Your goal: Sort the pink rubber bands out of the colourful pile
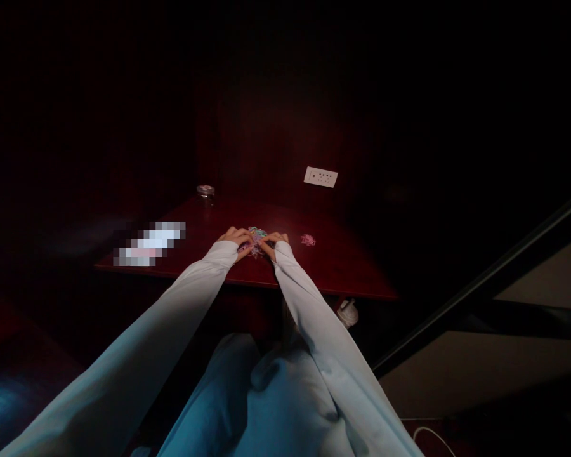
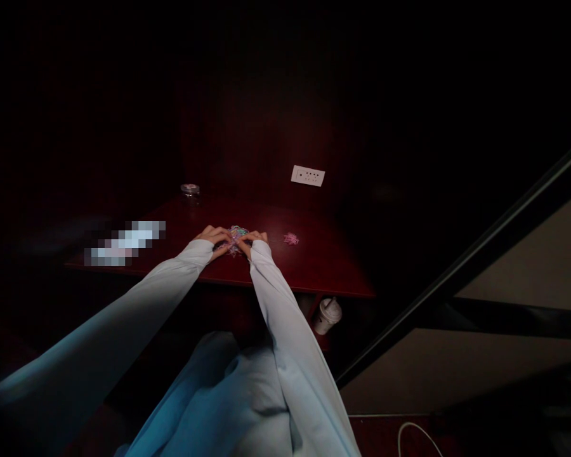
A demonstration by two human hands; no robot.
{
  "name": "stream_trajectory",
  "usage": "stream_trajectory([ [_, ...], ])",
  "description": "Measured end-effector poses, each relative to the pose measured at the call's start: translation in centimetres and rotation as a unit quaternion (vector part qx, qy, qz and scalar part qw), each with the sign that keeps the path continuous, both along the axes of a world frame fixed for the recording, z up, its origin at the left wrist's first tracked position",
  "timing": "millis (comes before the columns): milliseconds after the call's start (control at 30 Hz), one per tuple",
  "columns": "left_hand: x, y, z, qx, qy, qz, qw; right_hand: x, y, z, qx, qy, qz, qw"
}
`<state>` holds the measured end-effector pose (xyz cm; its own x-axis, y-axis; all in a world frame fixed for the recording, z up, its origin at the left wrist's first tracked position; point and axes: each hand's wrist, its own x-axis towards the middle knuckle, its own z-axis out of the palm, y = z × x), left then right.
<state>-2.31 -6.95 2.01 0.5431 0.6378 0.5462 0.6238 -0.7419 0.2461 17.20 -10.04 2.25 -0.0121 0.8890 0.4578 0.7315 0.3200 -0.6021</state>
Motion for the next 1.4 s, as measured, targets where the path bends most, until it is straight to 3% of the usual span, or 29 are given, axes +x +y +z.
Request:
stream_trajectory([
  [533, 0.3, 0.7, -1.0, 0.006, -0.028, 0.022, 0.999, -0.1, -1.1, 1.5, 0.013, 0.025, -0.077, 0.997],
  [633, 0.3, 0.3, -0.7, -0.011, -0.019, 0.012, 1.0, 0.5, -1.4, 2.0, 0.017, 0.034, -0.169, 0.985],
  [767, 0.2, -0.1, -0.4, -0.016, -0.032, 0.02, 0.999, 3.2, -1.5, 2.1, 0.033, 0.074, -0.336, 0.938],
  [900, 0.3, -0.2, -0.7, 0.005, -0.056, 0.025, 0.998, 6.5, -1.5, 1.7, 0.051, 0.088, -0.417, 0.903],
  [1233, 0.3, 0.2, -1.0, 0.016, -0.064, 0.024, 0.997, 8.5, -1.7, 1.7, -0.003, 0.063, -0.449, 0.891],
  [1400, 0.3, -0.4, -0.3, 0.011, -0.06, 0.056, 0.997, 6.9, -1.8, 1.4, 0.057, -0.003, -0.402, 0.914],
])
